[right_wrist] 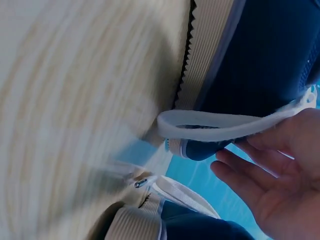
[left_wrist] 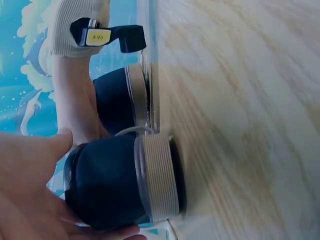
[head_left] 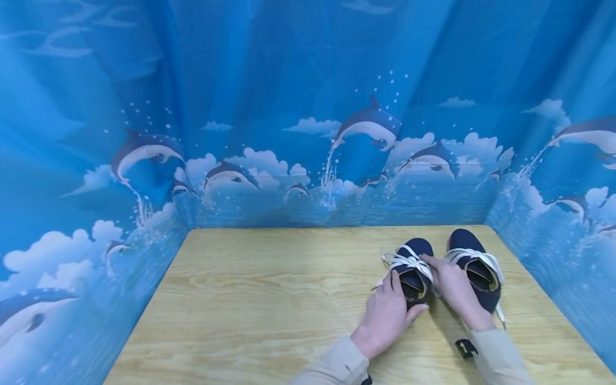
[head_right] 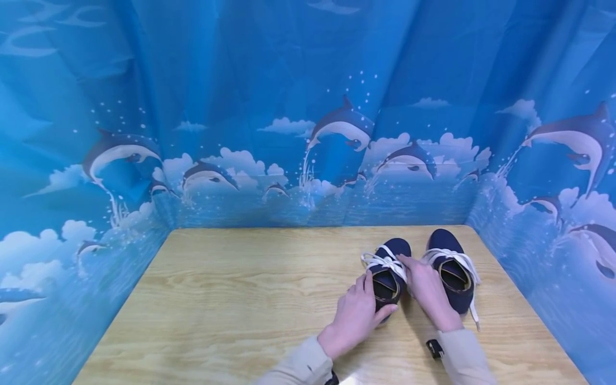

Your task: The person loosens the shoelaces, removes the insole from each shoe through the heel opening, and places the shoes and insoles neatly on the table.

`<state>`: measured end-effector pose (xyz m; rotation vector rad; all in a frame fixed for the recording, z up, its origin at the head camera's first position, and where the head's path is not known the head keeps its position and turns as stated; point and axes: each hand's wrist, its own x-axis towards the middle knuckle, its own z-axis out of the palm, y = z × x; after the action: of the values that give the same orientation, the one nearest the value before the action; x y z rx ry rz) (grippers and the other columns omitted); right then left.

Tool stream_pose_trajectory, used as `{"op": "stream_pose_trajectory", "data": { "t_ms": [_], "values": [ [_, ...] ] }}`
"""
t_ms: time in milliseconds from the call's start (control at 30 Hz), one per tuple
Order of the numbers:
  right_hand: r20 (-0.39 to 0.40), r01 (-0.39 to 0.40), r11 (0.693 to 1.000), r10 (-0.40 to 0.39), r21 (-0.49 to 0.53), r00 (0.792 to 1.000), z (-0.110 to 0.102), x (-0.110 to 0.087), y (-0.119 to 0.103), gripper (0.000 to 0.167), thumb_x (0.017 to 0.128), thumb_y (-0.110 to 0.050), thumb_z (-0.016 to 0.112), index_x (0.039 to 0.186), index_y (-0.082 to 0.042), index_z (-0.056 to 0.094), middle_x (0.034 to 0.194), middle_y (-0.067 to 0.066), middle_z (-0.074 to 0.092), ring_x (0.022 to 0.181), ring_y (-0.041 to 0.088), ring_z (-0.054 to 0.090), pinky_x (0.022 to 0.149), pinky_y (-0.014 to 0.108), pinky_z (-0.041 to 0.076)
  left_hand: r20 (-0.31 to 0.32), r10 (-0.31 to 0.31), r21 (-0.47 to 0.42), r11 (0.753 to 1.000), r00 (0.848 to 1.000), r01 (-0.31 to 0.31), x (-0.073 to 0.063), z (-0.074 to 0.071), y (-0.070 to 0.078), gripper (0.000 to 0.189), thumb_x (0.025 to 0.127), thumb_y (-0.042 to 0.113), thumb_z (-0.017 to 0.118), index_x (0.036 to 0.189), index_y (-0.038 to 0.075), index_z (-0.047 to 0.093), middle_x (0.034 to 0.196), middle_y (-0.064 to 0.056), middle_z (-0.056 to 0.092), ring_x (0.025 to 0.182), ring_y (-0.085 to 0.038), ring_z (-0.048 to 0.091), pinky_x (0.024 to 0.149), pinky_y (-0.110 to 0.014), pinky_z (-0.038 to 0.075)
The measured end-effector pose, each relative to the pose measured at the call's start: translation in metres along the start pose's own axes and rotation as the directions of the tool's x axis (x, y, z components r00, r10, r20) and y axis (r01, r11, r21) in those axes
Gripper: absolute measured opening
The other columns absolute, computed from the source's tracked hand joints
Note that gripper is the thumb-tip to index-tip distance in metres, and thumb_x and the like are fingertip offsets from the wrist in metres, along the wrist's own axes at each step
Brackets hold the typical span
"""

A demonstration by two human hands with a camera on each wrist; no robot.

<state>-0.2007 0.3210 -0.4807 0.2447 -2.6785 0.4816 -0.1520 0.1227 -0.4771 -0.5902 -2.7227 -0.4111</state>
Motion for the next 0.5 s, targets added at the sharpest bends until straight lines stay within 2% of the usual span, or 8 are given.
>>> {"op": "stream_pose_trajectory", "data": {
  "t_ms": [133,267,400,500],
  "values": [
    [0.018,-0.017,1.000,0.017,-0.003,1.000,0.002,0.001,-0.002,0.028,0.098,-0.003,0.058,0.123,-0.002,0.070,0.080,0.025,0.069,0.060,0.040,0.063,0.053,0.055,0.044,-0.024,-0.028,0.008,1.000,0.999,0.029,0.001,0.001,0.001,0.090,0.088,0.069,0.063,0.142,-0.002,0.051,0.130,-0.014,0.063,0.098,-0.019,0.069,0.064,-0.028,0.057],
    [0.027,-0.026,1.000,0.026,-0.017,0.999,0.000,0.000,-0.006,0.029,0.097,-0.003,0.058,0.123,-0.002,0.071,0.066,0.017,0.062,0.051,0.029,0.055,0.048,0.048,0.039,-0.022,-0.013,0.023,1.000,1.000,0.013,0.003,-0.001,-0.006,0.087,0.085,0.069,0.067,0.139,0.001,0.054,0.124,-0.010,0.066,0.089,-0.016,0.070,0.060,-0.026,0.056],
    [0.025,-0.021,0.998,0.023,-0.050,0.999,-0.002,-0.004,-0.010,0.029,0.097,-0.004,0.060,0.123,-0.003,0.071,0.057,0.011,0.053,0.046,0.027,0.050,0.044,0.045,0.037,0.039,0.052,-0.017,0.999,0.998,-0.051,0.006,-0.003,-0.019,0.085,0.087,0.067,0.066,0.141,0.003,0.052,0.124,-0.010,0.067,0.094,-0.017,0.071,0.069,-0.026,0.058],
    [0.013,-0.006,0.997,0.007,-0.076,1.000,-0.003,-0.009,-0.015,0.028,0.096,-0.004,0.061,0.122,-0.002,0.071,0.056,0.012,0.051,0.045,0.028,0.050,0.043,0.046,0.038,0.109,0.104,-0.063,0.993,0.989,-0.098,0.009,-0.007,-0.030,0.084,0.089,0.065,0.065,0.145,0.004,0.050,0.127,-0.010,0.066,0.102,-0.018,0.070,0.078,-0.027,0.058]
  ]
}}
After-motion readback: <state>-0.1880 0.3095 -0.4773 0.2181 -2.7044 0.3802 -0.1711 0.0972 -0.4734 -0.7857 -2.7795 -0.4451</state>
